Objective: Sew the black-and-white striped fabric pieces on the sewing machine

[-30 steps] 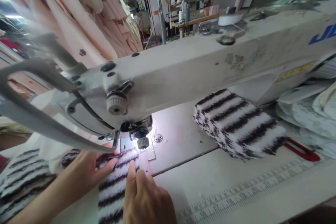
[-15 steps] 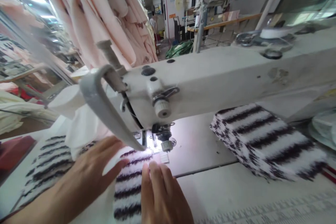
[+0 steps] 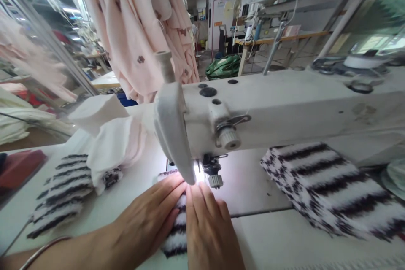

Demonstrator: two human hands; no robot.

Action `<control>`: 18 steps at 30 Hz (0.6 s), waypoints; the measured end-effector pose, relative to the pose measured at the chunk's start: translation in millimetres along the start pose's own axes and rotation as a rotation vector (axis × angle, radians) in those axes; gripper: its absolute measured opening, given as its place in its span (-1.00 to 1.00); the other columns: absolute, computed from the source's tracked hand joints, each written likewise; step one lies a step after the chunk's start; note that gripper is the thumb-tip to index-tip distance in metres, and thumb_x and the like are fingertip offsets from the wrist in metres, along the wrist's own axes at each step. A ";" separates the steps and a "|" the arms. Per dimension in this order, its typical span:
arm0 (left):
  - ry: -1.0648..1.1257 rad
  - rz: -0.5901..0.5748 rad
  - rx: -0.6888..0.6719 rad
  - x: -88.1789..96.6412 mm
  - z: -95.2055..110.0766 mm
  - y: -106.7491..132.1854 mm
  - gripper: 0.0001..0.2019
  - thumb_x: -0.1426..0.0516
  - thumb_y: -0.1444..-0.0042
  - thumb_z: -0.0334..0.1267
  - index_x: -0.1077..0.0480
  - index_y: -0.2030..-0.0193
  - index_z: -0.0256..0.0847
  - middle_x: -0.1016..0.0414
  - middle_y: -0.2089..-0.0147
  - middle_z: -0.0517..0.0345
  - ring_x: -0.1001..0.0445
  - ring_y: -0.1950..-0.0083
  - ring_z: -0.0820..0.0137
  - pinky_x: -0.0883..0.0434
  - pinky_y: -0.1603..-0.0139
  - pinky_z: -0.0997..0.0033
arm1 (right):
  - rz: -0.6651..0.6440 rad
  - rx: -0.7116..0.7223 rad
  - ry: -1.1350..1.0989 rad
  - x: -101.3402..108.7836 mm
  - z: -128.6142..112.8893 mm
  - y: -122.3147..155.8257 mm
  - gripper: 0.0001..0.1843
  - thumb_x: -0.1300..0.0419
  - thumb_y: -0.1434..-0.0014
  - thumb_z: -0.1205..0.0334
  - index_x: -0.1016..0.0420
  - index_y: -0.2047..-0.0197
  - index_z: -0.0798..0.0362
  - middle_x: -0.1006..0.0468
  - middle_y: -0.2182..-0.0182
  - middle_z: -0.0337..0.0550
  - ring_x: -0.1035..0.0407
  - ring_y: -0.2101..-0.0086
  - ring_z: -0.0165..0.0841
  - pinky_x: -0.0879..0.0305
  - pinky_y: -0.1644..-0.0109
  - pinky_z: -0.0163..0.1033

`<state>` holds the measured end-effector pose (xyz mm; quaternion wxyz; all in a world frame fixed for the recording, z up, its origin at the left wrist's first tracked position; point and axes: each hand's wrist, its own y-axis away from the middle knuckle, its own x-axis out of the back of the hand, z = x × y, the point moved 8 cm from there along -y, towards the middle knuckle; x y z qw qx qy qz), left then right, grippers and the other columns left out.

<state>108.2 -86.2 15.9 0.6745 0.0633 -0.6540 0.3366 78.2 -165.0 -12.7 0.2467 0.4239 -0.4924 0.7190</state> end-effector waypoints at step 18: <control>0.232 -0.096 0.010 27.3 -13.4 5.3 -0.69 0.02 -0.24 -0.41 -0.27 -0.12 -0.23 -0.34 -0.13 -0.04 -0.34 -0.14 0.33 -0.40 -0.14 0.24 | -0.127 -0.012 -0.513 22.2 31.2 8.0 -0.26 0.28 -0.01 0.72 -0.25 -0.18 0.11 -0.35 -0.10 -0.16 -0.10 -0.14 -0.42 -0.23 -0.18 -0.16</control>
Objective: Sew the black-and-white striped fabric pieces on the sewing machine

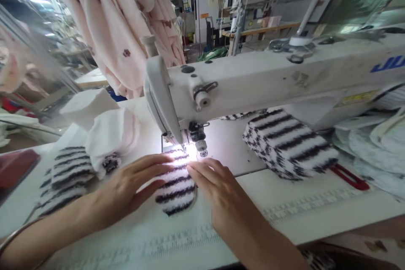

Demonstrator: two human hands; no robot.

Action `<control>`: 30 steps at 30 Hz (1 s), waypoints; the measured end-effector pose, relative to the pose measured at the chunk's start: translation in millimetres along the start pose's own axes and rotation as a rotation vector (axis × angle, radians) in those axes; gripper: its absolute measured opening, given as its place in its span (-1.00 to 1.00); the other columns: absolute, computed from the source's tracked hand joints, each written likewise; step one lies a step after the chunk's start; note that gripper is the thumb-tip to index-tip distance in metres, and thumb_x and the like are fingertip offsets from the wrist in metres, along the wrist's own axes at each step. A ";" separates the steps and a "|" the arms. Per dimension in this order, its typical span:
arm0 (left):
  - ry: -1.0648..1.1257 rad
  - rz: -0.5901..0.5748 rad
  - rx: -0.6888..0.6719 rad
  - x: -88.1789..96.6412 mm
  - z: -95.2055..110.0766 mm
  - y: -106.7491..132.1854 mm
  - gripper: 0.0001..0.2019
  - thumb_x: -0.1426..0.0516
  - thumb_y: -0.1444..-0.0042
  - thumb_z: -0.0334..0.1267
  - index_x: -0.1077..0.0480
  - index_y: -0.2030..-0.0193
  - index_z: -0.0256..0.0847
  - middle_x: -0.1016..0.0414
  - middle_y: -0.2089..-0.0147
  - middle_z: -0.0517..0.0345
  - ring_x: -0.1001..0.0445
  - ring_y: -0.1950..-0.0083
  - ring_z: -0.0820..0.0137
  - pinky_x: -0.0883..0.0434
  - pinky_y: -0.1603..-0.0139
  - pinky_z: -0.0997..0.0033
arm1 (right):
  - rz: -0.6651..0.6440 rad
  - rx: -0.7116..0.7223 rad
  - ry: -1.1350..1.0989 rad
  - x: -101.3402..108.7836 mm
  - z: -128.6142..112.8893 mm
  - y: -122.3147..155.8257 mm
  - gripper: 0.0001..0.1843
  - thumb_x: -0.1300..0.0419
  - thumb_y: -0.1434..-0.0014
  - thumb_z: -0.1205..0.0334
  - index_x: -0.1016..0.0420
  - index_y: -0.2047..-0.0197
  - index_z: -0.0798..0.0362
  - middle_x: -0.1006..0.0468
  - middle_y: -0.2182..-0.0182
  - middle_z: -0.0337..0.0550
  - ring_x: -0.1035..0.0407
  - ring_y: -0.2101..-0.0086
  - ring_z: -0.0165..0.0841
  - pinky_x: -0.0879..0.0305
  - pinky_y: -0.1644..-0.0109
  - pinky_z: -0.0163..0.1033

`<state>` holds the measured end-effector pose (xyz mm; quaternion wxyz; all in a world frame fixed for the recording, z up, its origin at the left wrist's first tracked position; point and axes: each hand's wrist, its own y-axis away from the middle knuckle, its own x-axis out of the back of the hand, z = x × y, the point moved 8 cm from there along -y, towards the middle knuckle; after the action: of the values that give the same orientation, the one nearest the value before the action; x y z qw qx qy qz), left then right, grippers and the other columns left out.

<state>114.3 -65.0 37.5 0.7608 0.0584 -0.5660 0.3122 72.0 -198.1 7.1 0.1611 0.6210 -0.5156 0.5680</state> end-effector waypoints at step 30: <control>0.069 -0.236 -0.226 -15.9 21.2 -5.1 -0.75 0.03 -0.28 -0.35 -0.36 -0.01 -0.33 -0.43 -0.05 -0.07 -0.36 -0.12 0.32 -0.29 -0.21 0.26 | 0.119 0.000 0.435 -21.3 -51.7 39.6 -0.58 0.05 -0.20 0.46 -0.39 -0.08 0.11 -0.43 -0.05 -0.11 -0.28 -0.02 -0.21 -0.31 0.15 -0.19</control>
<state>97.0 -84.9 32.1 0.8128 0.0281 -0.5603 0.1568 15.3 -164.2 -11.1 0.2348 0.4522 -0.5043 0.6971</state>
